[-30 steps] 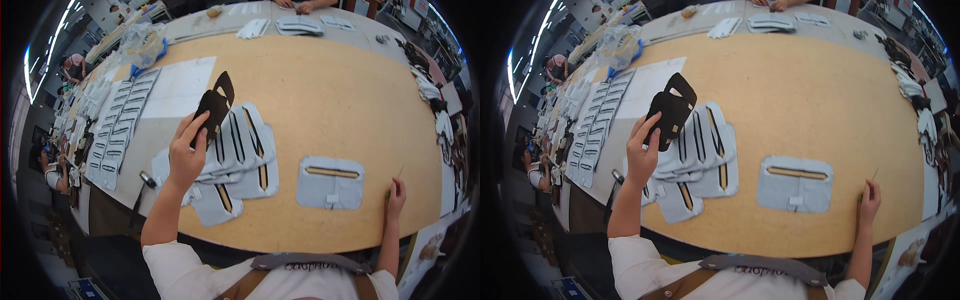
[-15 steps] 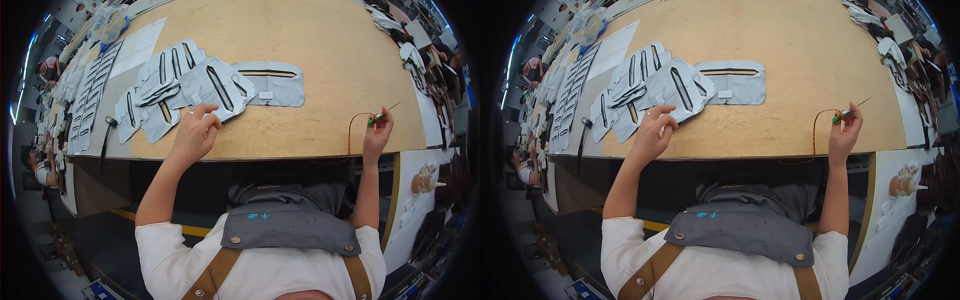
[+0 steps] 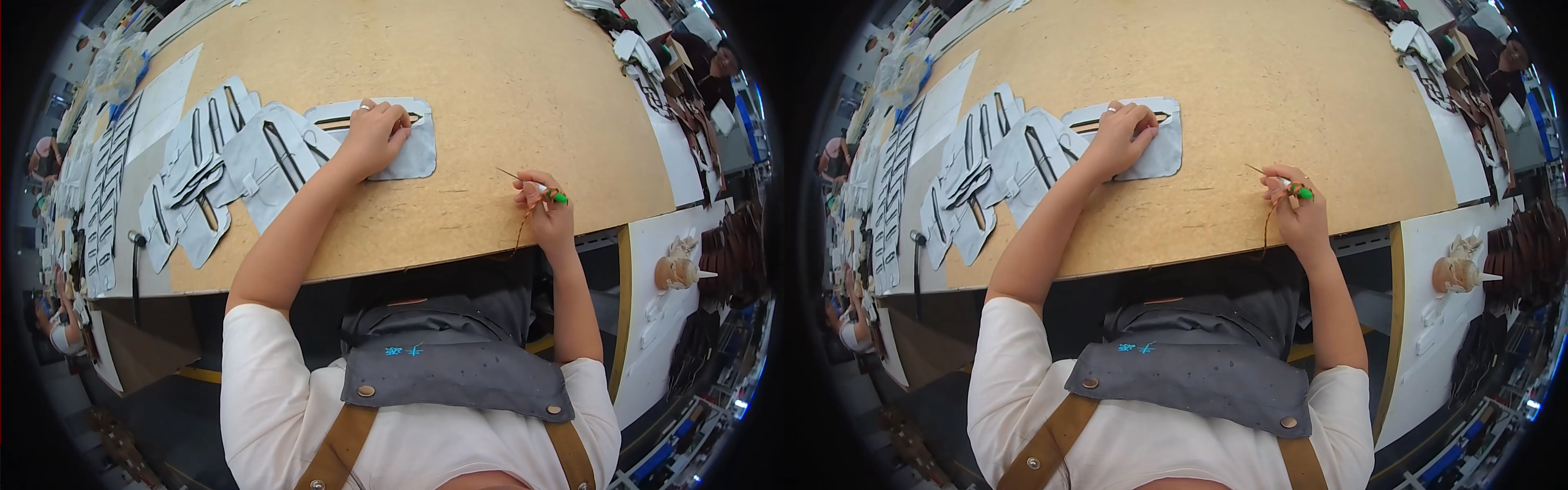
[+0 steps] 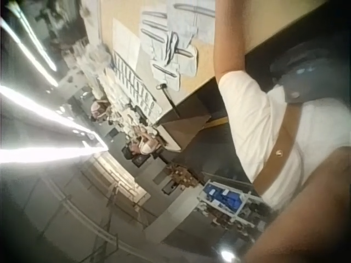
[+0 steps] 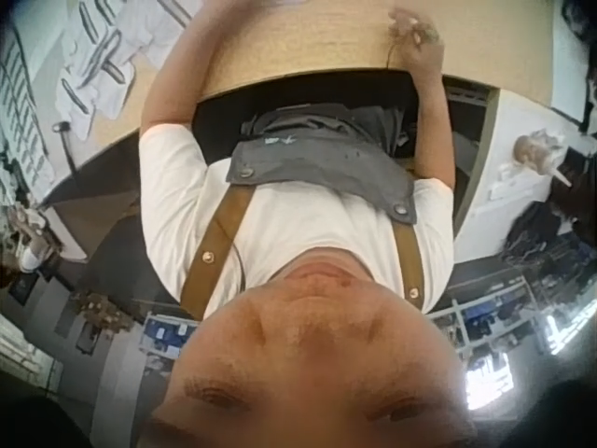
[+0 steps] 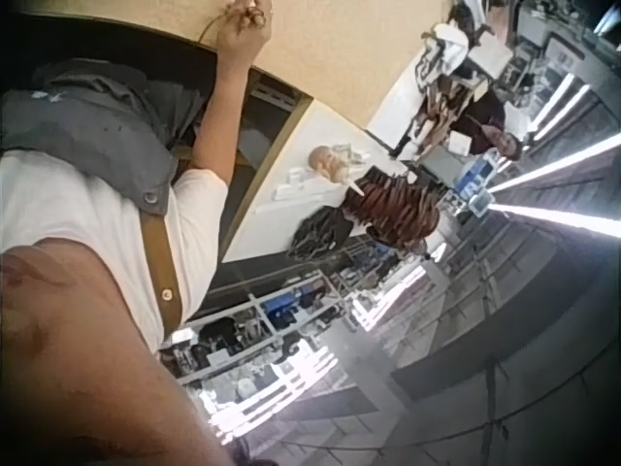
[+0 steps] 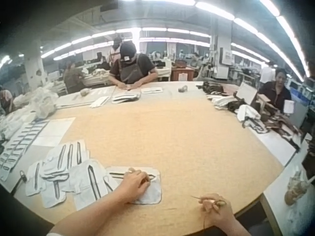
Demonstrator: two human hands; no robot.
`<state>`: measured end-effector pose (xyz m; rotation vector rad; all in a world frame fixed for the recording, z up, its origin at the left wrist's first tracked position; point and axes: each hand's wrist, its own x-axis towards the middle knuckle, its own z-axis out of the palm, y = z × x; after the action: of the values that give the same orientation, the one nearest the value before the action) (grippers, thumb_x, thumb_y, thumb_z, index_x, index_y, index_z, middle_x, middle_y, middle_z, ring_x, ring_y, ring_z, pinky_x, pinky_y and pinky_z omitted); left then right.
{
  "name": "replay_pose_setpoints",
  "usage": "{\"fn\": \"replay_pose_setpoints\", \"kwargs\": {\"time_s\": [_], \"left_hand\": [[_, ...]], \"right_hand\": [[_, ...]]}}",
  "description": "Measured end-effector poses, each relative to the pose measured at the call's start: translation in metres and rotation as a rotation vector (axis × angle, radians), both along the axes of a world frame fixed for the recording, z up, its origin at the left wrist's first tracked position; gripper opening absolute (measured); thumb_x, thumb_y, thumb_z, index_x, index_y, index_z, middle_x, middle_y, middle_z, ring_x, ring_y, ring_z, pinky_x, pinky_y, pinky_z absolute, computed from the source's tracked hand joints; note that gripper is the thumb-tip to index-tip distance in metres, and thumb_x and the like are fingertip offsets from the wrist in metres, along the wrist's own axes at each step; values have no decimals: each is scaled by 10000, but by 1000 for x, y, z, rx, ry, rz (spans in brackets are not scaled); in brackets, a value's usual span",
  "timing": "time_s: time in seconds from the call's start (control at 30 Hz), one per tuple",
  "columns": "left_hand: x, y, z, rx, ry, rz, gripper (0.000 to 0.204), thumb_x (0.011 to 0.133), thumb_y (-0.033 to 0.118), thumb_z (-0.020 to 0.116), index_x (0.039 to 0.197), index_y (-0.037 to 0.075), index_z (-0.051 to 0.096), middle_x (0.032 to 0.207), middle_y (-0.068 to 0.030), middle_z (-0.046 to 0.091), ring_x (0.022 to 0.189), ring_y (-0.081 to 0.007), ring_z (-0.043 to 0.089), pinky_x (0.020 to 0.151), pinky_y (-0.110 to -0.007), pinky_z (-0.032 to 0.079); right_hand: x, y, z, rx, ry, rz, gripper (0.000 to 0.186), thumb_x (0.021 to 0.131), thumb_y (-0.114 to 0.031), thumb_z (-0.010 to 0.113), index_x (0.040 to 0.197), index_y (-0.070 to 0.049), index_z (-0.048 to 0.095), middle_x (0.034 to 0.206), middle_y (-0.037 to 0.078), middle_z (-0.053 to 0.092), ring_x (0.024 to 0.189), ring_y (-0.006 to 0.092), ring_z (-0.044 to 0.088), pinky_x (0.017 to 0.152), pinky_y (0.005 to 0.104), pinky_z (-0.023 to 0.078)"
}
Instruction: Manually applying glue or sealant and inspecting leather components for bags or wallets.
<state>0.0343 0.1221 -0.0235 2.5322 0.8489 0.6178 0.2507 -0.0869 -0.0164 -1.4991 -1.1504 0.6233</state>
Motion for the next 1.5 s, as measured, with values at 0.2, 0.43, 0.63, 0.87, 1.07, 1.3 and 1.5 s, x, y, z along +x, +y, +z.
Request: {"fn": "replay_pose_setpoints", "kwargs": {"time_s": [0.2, 0.43, 0.63, 0.87, 1.07, 1.3, 1.5], "left_hand": [[4, -40, 13, -113, -51, -171, 111, 771, 92, 631, 858, 62, 568, 908, -127, 521, 854, -311, 485, 770, -377, 393], [8, -86, 21, -145, 27, -331, 154, 763, 114, 651, 867, 84, 542, 867, -90, 487, 819, -287, 473, 743, -378, 389], [6, -75, 18, -31, -62, -401, 174, 747, 145, 675, 867, 90, 561, 950, -43, 528, 910, -242, 497, 827, -370, 352], [6, -66, 17, -75, -47, -518, 165, 742, 136, 679, 873, 97, 587, 1028, 2, 576, 1012, -194, 509, 888, -372, 330], [9, -69, 15, -63, -89, -551, 144, 746, 95, 667, 872, 88, 598, 1041, -6, 606, 1007, -183, 535, 891, -381, 338], [11, -74, 19, -32, -55, -525, 137, 730, 60, 656, 847, 81, 588, 1033, -3, 622, 994, -193, 550, 884, -389, 355], [8, -83, 17, -7, -15, -418, 140, 709, 53, 652, 820, 88, 574, 1034, 6, 623, 996, -207, 550, 892, -387, 352]], "right_hand": [[3, 9, 8, -50, -95, -22, 191, 923, -155, 527, 944, 17, 607, 840, 65, 617, 715, 128, 614, 639, 248, 480], [-26, 35, 18, -43, 250, 183, 249, 946, -206, 490, 923, 25, 582, 806, 75, 610, 709, 125, 617, 660, 244, 492], [-27, 32, 7, -128, 403, 182, 275, 963, -225, 446, 824, 1, 517, 758, 79, 586, 665, 107, 591, 628, 237, 496], [-30, 34, 7, -122, 403, 173, 263, 962, -208, 443, 809, -1, 502, 699, 55, 539, 591, 90, 533, 614, 263, 523], [-28, 33, 9, -136, 414, 171, 247, 959, -191, 450, 814, 2, 501, 707, 52, 546, 592, 89, 542, 614, 263, 526], [-17, 38, 15, -223, 317, 276, 207, 952, -164, 457, 821, -16, 520, 710, 36, 582, 589, 86, 554, 564, 232, 478], [-13, 17, 15, -103, -145, 423, 134, 899, -125, 533, 800, -39, 562, 771, 74, 633, 565, 128, 580, 530, 253, 451]]}}
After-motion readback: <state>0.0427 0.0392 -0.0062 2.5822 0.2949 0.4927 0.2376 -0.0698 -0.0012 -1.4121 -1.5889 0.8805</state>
